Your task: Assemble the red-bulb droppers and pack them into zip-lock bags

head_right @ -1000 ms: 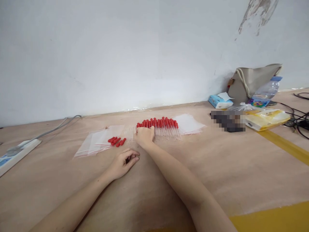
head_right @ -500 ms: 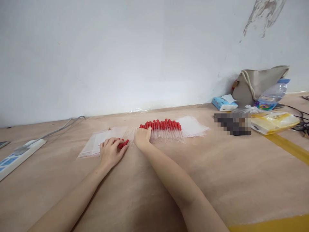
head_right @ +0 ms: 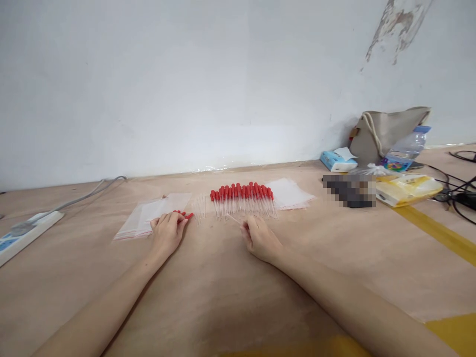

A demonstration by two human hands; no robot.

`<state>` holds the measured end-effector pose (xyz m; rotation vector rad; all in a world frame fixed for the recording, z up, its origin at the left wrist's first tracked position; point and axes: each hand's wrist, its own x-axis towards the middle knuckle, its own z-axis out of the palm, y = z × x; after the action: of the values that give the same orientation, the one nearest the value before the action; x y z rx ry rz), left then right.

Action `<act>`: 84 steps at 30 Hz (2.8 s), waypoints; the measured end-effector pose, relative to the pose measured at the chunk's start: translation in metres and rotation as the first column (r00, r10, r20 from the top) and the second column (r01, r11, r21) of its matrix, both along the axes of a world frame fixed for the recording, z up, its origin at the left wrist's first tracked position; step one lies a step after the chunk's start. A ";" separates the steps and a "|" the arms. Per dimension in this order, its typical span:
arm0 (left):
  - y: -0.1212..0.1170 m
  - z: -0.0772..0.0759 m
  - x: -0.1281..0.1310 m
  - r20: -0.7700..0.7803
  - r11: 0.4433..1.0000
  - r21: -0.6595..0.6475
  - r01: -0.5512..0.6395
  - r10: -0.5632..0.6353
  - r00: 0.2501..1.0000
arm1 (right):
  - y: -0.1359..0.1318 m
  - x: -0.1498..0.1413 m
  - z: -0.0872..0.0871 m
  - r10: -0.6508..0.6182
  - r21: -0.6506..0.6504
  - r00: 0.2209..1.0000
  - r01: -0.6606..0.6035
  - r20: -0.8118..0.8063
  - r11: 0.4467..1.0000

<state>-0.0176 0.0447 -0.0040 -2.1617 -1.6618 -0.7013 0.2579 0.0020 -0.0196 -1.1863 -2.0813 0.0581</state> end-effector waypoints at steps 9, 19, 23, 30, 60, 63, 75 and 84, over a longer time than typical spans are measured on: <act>0.004 -0.007 -0.001 -0.085 1.000 0.024 0.007 -0.005 0.996 | -0.009 0.000 0.006 0.002 0.003 0.999 -0.002 -0.034 1.000; 0.010 -0.006 0.001 -0.001 0.992 0.054 0.118 -0.118 0.993 | -0.004 0.001 0.002 0.013 0.067 0.996 -0.006 -0.094 0.998; -0.007 0.004 0.010 0.208 0.975 0.120 0.187 -0.209 0.956 | -0.002 0.002 0.000 0.031 0.103 0.998 -0.025 -0.051 0.994; -0.049 0.001 0.049 0.716 0.805 -0.249 0.539 -0.222 0.662 | -0.011 -0.004 0.006 0.075 0.065 0.995 -0.071 -0.064 0.995; -0.049 0.000 0.053 0.651 0.773 -0.234 0.590 -0.325 0.685 | -0.012 -0.005 0.007 0.261 -0.020 0.964 -0.260 0.059 0.965; -0.049 0.003 0.051 0.608 0.731 -0.222 0.645 -0.413 0.678 | -0.009 -0.002 0.008 0.253 -0.009 0.963 -0.254 0.097 0.967; -0.049 0.008 0.049 0.379 0.717 -0.224 0.660 -0.560 0.737 | -0.010 -0.006 0.009 0.198 0.109 0.960 -0.222 0.197 0.969; -0.049 0.008 0.050 0.335 0.727 -0.248 0.640 -0.556 0.761 | -0.013 -0.015 0.010 0.197 0.099 0.961 -0.219 0.191 0.971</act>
<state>0.0323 -0.0041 0.0037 -3.0494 -1.2165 -0.9179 0.2431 -0.0107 -0.0095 -0.9261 -2.3288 -0.0772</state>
